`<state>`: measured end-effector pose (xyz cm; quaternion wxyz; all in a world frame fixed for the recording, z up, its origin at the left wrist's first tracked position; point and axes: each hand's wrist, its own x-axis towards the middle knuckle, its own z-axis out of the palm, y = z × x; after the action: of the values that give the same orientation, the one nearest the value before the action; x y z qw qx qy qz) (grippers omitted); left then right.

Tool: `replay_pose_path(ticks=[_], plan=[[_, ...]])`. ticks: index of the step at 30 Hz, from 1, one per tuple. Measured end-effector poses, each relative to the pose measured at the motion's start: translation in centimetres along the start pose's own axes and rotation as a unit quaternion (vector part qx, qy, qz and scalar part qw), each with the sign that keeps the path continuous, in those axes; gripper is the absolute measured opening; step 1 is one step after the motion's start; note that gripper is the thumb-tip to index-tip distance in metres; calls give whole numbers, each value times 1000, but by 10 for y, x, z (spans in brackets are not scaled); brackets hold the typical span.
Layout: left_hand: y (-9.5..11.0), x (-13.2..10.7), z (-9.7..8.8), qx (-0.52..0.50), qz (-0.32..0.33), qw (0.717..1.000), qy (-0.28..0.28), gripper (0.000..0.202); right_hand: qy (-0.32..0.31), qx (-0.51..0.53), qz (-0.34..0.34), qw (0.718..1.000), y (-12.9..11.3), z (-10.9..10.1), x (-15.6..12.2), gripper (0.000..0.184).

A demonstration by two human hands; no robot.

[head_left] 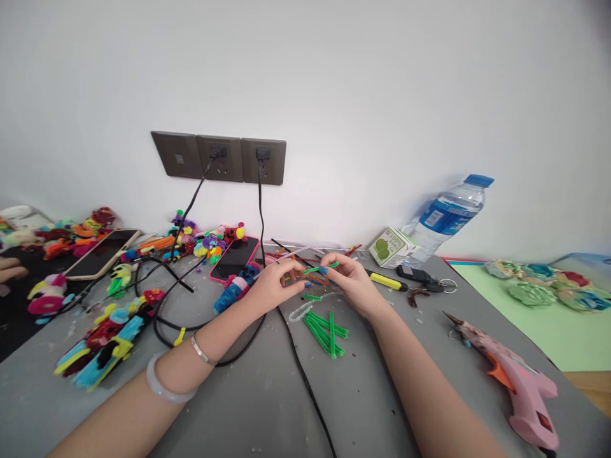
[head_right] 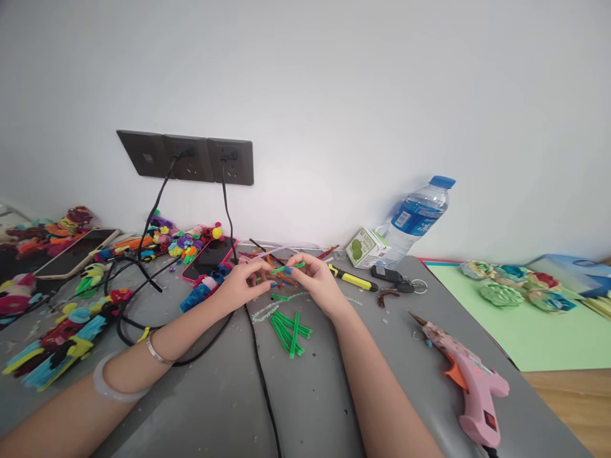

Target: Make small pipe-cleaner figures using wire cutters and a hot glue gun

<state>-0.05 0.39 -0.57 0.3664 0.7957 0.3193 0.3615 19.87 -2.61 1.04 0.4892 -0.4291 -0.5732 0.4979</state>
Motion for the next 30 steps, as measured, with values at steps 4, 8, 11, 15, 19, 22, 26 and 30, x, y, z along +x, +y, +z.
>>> replay_pose_path(ticks=[4, 8, 11, 15, 19, 22, 26, 30], plan=[[2, 1, -1, -78, -39, 995, 38, 23, 37, -10, -67, 997, 2, 4, 2, 28], [3, 1, -1, -115, -32, 991, 55, 22, 54, -40, -121, 990, 3, 8, 2, 23], [4, 0, 0, -103, -27, 994, 35, 22, 32, -67, -122, 990, 5, 13, 0, 21], [1, -1, 1, -93, -26, 995, 25, 20, 2, -119, -118, 986, 7, 18, -2, 19], [0, 0, 0, -99, -33, 994, 24, 20, 3, -111, -109, 988, 7, 21, -2, 19], [2, 1, 0, -110, -40, 993, 35, 24, 1, -86, -82, 993, 6, 22, -2, 21], [1, 3, 0, -154, -44, 985, 59, 30, 2, -68, -57, 996, 4, 20, -2, 23], [1, 4, 0, -173, -55, 981, 69, 33, 14, -103, -74, 992, 4, 17, -1, 17]])
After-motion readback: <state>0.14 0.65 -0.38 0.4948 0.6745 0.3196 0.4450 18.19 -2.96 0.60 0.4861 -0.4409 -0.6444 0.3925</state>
